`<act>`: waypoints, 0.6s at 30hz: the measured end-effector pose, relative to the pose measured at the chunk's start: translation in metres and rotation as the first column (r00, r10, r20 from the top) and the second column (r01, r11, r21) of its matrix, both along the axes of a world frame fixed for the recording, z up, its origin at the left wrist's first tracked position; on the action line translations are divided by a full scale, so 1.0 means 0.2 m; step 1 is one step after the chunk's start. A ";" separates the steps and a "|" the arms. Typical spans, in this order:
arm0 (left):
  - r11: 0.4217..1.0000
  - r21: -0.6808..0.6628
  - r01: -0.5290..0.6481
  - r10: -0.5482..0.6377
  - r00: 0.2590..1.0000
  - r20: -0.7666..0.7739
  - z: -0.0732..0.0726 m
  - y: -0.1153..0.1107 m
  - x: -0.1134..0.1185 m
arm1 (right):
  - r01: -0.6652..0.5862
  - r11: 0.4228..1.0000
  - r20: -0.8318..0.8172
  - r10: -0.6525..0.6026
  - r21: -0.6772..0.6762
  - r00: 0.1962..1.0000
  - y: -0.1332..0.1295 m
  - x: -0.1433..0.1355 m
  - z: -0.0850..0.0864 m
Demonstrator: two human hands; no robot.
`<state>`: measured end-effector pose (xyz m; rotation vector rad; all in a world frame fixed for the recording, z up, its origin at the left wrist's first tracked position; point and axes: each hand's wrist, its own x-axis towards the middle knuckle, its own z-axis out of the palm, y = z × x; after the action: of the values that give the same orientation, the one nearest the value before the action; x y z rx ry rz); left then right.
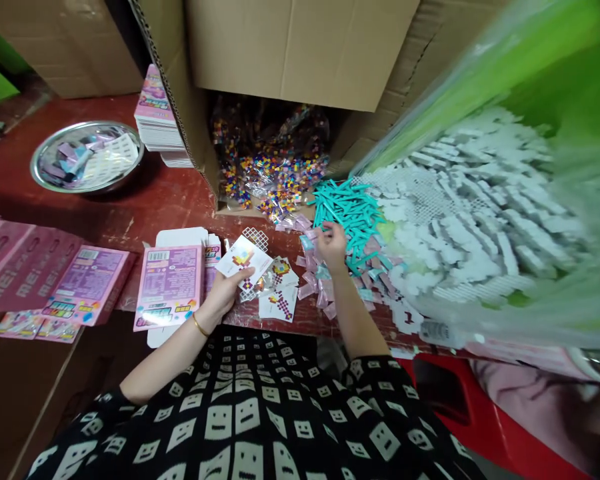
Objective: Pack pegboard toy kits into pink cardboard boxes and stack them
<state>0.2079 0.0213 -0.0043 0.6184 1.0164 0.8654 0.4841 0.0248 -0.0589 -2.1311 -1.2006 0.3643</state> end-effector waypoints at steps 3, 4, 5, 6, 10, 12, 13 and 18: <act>1.000 -0.009 0.029 -0.028 0.999 0.024 0.03 0.00 -0.03 | 0.010 0.974 0.246 0.047 -0.225 0.968 0.04 0.25 0.00; 0.999 -0.014 0.042 -0.042 0.998 0.036 0.03 0.00 -0.04 | -0.008 0.966 0.253 0.076 -0.259 0.964 0.04 0.28 0.00; 0.998 -0.018 0.054 -0.053 0.998 0.046 0.04 0.00 -0.04 | -0.024 0.961 0.252 0.096 -0.277 0.963 0.05 0.30 -0.01; 0.998 -0.024 0.062 -0.060 0.997 0.052 0.03 0.00 -0.04 | -0.037 0.954 0.258 0.118 -0.297 0.959 0.05 0.31 -0.02; 0.997 -0.049 0.058 -0.055 0.997 0.052 0.01 -0.01 -0.05 | -0.081 0.944 0.281 0.176 -0.319 0.943 0.05 0.35 -0.02; 0.997 -0.054 0.058 -0.055 0.997 0.051 0.00 0.00 -0.05 | -0.101 0.949 0.281 0.189 -0.300 0.941 0.04 0.42 0.01; 0.997 -0.056 0.058 -0.055 0.997 0.051 0.00 0.00 -0.05 | -0.107 0.950 0.280 0.192 -0.292 0.941 0.03 0.46 0.04; 0.999 -0.052 0.010 -0.007 0.998 0.057 -0.01 0.00 -0.02 | -0.058 0.982 0.327 -0.003 0.177 0.945 -0.07 0.45 0.24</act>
<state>0.2035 0.0219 -0.0061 0.5509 0.9813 0.8419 0.5748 0.0104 -0.0114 -2.0642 -1.3898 -0.0937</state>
